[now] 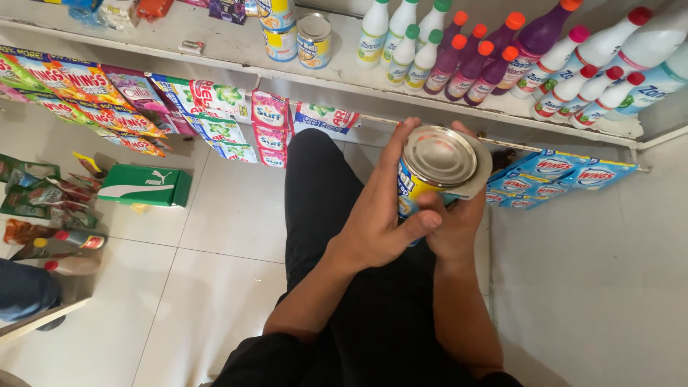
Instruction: Cleaning a can of condensed milk using a cloth in a grocery store.
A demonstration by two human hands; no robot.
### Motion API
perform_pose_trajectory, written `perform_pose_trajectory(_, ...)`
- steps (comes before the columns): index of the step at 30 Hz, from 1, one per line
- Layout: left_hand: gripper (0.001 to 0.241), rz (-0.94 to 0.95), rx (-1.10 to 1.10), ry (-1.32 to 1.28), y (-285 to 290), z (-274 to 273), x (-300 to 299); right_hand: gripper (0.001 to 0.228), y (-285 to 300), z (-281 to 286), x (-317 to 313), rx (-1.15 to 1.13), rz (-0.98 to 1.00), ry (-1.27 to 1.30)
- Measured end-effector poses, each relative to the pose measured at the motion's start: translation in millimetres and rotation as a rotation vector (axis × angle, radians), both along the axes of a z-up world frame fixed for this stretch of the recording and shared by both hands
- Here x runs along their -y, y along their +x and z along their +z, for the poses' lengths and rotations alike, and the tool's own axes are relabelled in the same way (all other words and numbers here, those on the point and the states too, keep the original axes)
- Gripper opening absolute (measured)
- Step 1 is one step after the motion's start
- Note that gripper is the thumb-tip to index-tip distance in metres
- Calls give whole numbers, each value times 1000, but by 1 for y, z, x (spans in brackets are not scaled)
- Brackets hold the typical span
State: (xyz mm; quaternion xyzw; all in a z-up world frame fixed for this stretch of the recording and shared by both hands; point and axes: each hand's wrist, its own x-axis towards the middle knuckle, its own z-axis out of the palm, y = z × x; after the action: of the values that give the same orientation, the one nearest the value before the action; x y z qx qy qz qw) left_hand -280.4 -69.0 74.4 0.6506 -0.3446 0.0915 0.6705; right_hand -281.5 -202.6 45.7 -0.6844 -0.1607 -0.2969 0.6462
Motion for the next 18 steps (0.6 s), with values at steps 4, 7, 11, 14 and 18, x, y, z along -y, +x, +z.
perform_pose_trajectory(4,94,2,13,1,0,2,3,83,-5,8,-5,-35,-63,22)
perform_pose_trajectory(7,95,41,18,-15,-3,5,4,86,-6,3,-4,-27,60,123)
perform_pose_trajectory(11,98,74,35,-30,0,2,1,86,-10,5,1,-59,72,28)
perform_pose_trajectory(14,86,51,-5,-53,-1,3,-1,85,-14,12,-2,-55,27,-105)
perform_pose_trajectory(18,79,24,-46,-82,-1,3,-3,83,-14,10,-3,-57,79,-96)
